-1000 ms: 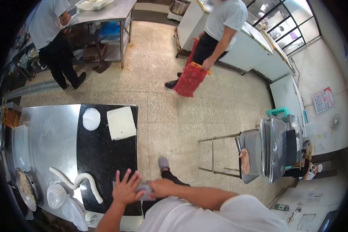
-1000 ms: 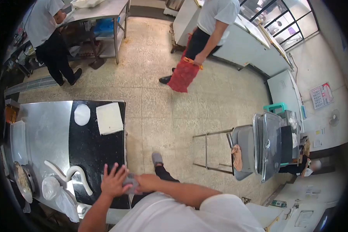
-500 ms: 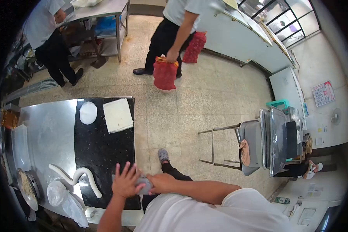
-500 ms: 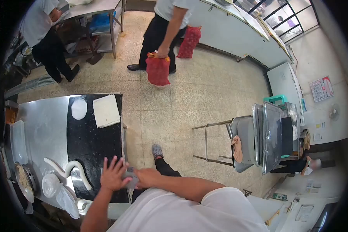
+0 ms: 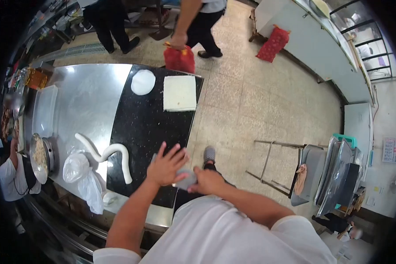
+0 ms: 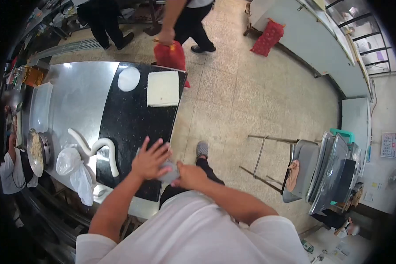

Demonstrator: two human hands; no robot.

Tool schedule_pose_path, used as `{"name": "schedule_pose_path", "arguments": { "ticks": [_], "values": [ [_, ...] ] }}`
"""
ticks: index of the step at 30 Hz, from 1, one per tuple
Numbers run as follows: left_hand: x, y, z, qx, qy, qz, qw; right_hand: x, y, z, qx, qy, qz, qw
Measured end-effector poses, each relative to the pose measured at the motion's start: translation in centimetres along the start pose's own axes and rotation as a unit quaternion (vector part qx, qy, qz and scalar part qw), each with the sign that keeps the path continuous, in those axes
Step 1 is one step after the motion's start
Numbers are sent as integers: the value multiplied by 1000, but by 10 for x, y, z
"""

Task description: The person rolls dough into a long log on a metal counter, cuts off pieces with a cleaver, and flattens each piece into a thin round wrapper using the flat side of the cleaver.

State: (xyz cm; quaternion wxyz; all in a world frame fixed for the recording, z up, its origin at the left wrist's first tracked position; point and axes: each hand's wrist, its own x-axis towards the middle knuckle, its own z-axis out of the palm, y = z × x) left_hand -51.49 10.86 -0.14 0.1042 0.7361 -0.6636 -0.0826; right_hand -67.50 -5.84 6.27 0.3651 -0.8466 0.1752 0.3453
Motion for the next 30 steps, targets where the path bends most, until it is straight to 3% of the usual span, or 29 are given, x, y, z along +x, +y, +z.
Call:
{"name": "schedule_pose_path", "arguments": {
  "ticks": [4, 7, 11, 13, 16, 19, 22, 24, 27, 30],
  "values": [
    [17, -52, -17, 13, 70, -24, 997, 42, -18, -33, -23, 48, -59, 997],
    [16, -44, -25, -6, 65, -62, 996, 41, -16, -21, -19, 80, -68, 994],
    [-16, 23, -3, -53, 10, -76, 996, 2, 30, 33, -13, -43, -56, 997],
    [-11, 33, 1, -83, 12, -19, 996, -8, 31, 42, -79, 100, -67, 990],
    [12, -5, -5, -13, 19, -17, 1000, 13, 1, -9, -48, 40, 12, 998],
    [19, -43, -18, -5, 72, -59, 996, 37, -24, -42, -76, 47, -30, 996],
    [18, -48, -29, 11, 55, -69, 996, 48, -18, -30, -78, 61, -58, 993],
    [3, -23, -7, -33, 51, -46, 997, 26, 8, 5, -48, 59, -76, 994],
    [-1, 20, 3, -80, 29, -43, 995, -4, 28, 28, 7, -13, -18, 1000],
    [12, 21, 7, -94, 34, 39, 994, -11, 25, 23, -8, 56, 28, 998]
  ]
}}
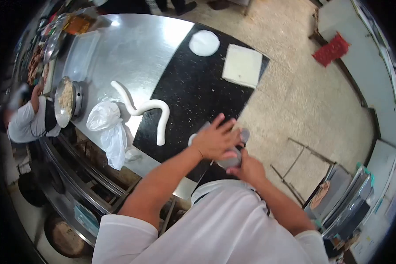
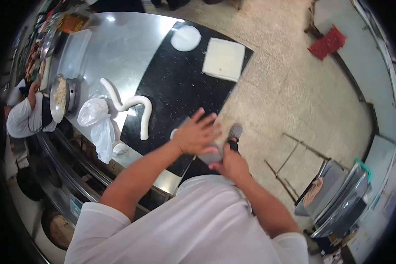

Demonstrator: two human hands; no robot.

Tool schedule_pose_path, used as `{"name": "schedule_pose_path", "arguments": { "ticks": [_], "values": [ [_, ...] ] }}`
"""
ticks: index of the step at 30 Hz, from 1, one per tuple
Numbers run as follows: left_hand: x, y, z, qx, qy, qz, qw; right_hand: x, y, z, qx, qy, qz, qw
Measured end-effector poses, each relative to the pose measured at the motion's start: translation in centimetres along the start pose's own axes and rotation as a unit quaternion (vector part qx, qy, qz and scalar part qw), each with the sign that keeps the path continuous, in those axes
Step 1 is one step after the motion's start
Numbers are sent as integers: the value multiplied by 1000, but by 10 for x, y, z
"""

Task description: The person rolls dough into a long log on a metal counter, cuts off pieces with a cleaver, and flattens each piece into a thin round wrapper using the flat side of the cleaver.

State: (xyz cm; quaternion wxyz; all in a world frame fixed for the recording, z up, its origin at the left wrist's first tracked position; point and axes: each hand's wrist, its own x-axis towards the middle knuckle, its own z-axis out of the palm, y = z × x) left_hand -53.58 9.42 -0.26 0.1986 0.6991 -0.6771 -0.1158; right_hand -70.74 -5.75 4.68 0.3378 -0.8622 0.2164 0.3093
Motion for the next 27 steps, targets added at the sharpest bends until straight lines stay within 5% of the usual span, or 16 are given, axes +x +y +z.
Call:
{"name": "schedule_pose_path", "arguments": {
  "ticks": [5, 9, 12, 16, 23, 27],
  "values": [
    [15, -54, -38, 87, 41, -96, 991, 53, -43, -65, -69, 6, -60, 996],
    [5, -46, -26, 72, 45, -85, 993, 42, -28, -34, -42, 22, -80, 996],
    [-8, 11, -14, 14, -28, -82, 996, 13, 12, 3, 27, -72, -70, 995],
    [13, -3, -1, 18, 9, -22, 1000, 18, 11, -10, 30, -12, -18, 999],
    [20, -63, -32, 110, 48, -117, 986, 66, -28, -64, -46, 2, -112, 993],
    [0, -8, -8, 66, 27, -137, 988, 41, 24, -21, 14, -57, -155, 986]
  ]
}}
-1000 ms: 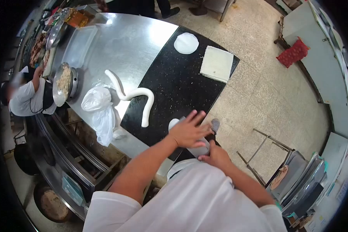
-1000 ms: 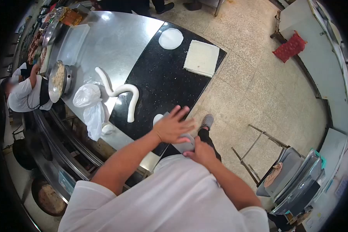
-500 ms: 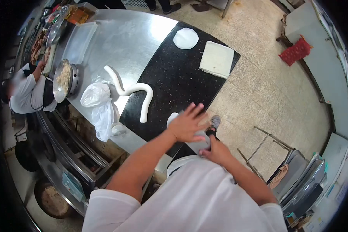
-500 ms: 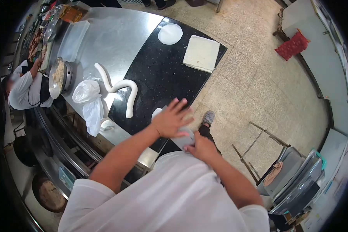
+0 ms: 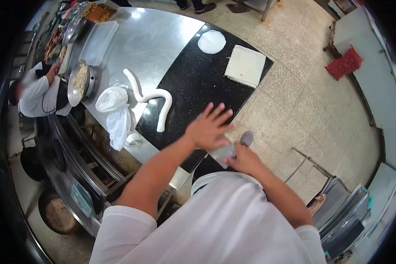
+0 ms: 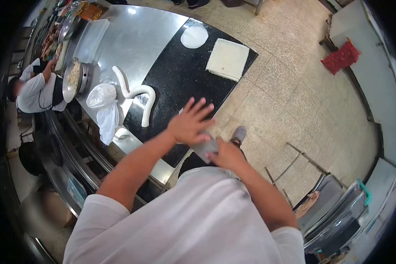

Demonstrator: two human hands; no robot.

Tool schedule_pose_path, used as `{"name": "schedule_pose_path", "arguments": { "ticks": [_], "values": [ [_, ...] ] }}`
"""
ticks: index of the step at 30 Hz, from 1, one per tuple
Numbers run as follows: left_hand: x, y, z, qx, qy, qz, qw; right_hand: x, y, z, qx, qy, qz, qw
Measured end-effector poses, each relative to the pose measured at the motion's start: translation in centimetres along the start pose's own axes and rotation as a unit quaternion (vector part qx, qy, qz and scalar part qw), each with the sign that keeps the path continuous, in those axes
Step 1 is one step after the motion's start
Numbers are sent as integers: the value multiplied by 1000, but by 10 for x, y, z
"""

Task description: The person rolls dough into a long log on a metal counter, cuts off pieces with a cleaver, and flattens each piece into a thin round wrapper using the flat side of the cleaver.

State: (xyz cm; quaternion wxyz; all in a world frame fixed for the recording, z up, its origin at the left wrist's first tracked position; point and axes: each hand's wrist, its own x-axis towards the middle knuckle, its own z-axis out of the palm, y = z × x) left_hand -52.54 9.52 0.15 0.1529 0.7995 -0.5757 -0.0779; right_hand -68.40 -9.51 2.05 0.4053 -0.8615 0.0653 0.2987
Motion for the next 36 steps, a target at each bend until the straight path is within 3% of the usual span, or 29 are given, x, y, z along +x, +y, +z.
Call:
{"name": "schedule_pose_path", "arguments": {
  "ticks": [4, 7, 11, 14, 17, 19, 22, 27, 28, 29, 31, 32, 34, 36],
  "values": [
    [23, 24, 7, -17, -14, 50, 999, -21, -4, -10, 27, -34, 119, 992],
    [54, -5, -3, 32, -14, 52, 998, 8, -5, -37, -54, 58, 97, 992],
    [64, -33, -19, 56, 22, -9, 998, 34, -22, -66, -67, 40, 52, 996],
    [27, -24, -24, 26, 8, -32, 999, 18, -22, -22, 58, 24, 32, 997],
    [-30, 2, -8, -12, -39, -29, 999, 6, -25, 9, 34, -54, 36, 997],
    [-8, -14, -9, -30, -29, -1, 999, 17, -25, 7, 10, -34, 58, 998],
    [28, -36, -9, 64, 2, 41, 997, 26, -33, -26, -36, 54, 86, 994],
    [61, -69, -24, 65, 134, 49, 988, 46, -49, -59, -110, 104, 83, 985],
    [61, -65, -37, 90, 199, 43, 975, 42, -48, -51, -95, 155, 84, 980],
    [57, -57, -48, 77, 198, 37, 976, 36, -45, -37, -79, 200, 89, 973],
    [47, -49, -64, -42, 45, -162, 985, 10, -32, 5, -22, 222, 96, 970],
    [38, -46, -62, -80, 14, -207, 975, -11, -28, 26, 6, 207, 104, 973],
    [14, -41, -66, -193, -184, -221, 938, -59, -35, 58, 11, 189, 110, 976],
    [-15, -28, -55, -256, -154, -210, 931, -93, -47, 64, 13, 117, 195, 974]
  ]
}}
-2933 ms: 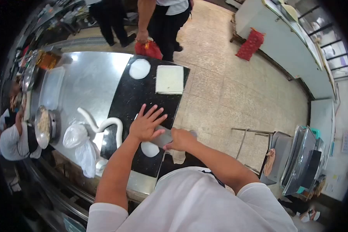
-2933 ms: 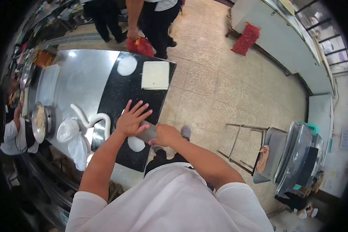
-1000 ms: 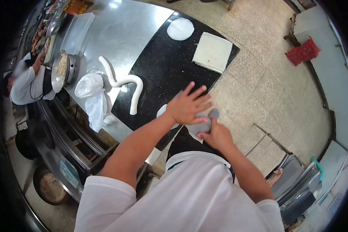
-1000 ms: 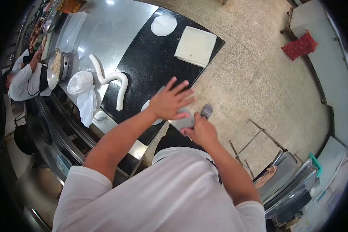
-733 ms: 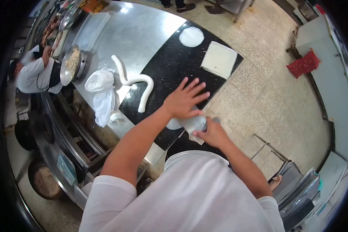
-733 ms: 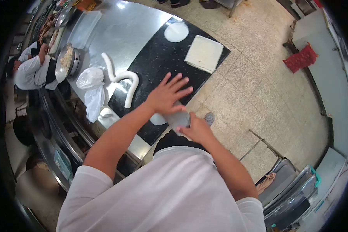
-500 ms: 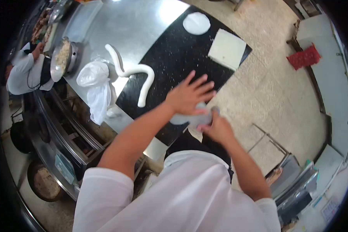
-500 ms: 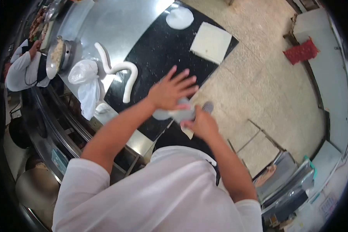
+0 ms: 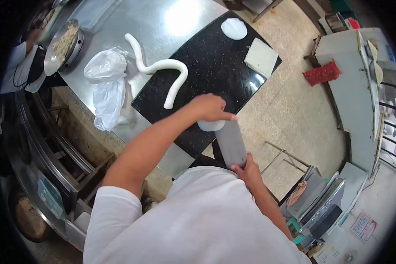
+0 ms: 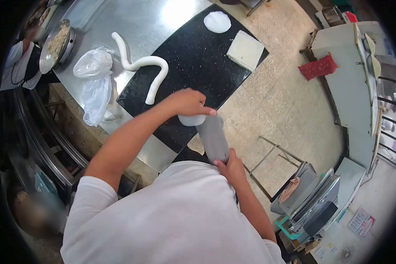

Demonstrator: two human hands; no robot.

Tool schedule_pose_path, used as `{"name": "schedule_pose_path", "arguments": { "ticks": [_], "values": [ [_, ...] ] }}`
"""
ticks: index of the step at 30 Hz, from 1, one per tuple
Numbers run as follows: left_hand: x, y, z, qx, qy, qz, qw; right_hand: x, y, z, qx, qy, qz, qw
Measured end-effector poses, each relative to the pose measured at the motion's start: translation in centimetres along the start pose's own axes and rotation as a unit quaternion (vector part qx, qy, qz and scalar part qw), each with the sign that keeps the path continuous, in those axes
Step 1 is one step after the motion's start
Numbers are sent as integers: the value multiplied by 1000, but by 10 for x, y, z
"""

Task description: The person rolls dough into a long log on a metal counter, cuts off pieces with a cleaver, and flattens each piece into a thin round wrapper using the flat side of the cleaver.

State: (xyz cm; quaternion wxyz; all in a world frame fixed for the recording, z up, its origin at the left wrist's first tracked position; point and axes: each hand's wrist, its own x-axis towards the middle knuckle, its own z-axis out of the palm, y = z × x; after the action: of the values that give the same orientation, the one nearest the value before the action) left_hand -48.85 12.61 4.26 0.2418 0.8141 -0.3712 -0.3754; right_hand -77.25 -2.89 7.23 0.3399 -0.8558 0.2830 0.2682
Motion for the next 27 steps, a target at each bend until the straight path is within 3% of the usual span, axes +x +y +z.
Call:
{"name": "schedule_pose_path", "arguments": {
  "ticks": [4, 6, 10, 13, 15, 17, 19, 23, 27],
  "values": [
    [-31, -11, 18, -87, 131, -61, 986, -12, 13, -22, -12, -11, -17, 1000],
    [-37, -18, 33, -143, 266, -46, 952, 8, 9, -34, -41, 61, -49, 996],
    [-45, -10, 42, -174, 302, -71, 935, 94, -32, -51, -71, 108, -135, 982],
    [-55, -2, 51, -181, 351, -72, 916, 125, -75, -38, -23, 27, -191, 981],
    [-71, 10, 54, -209, 404, -44, 890, 127, -74, -29, -68, -42, -252, 964],
    [-94, 20, 61, -241, 396, -108, 879, 129, -63, -31, -111, -115, -256, 953],
    [-106, 23, 78, -311, 446, -139, 828, 127, -65, -56, -137, -199, -277, 930],
    [-98, 51, 63, -305, 511, -192, 780, 169, -24, -92, -99, -228, -313, 917],
    [-45, 64, 0, -171, 542, -157, 808, 194, 11, -150, -45, -181, -281, 941]
  ]
}}
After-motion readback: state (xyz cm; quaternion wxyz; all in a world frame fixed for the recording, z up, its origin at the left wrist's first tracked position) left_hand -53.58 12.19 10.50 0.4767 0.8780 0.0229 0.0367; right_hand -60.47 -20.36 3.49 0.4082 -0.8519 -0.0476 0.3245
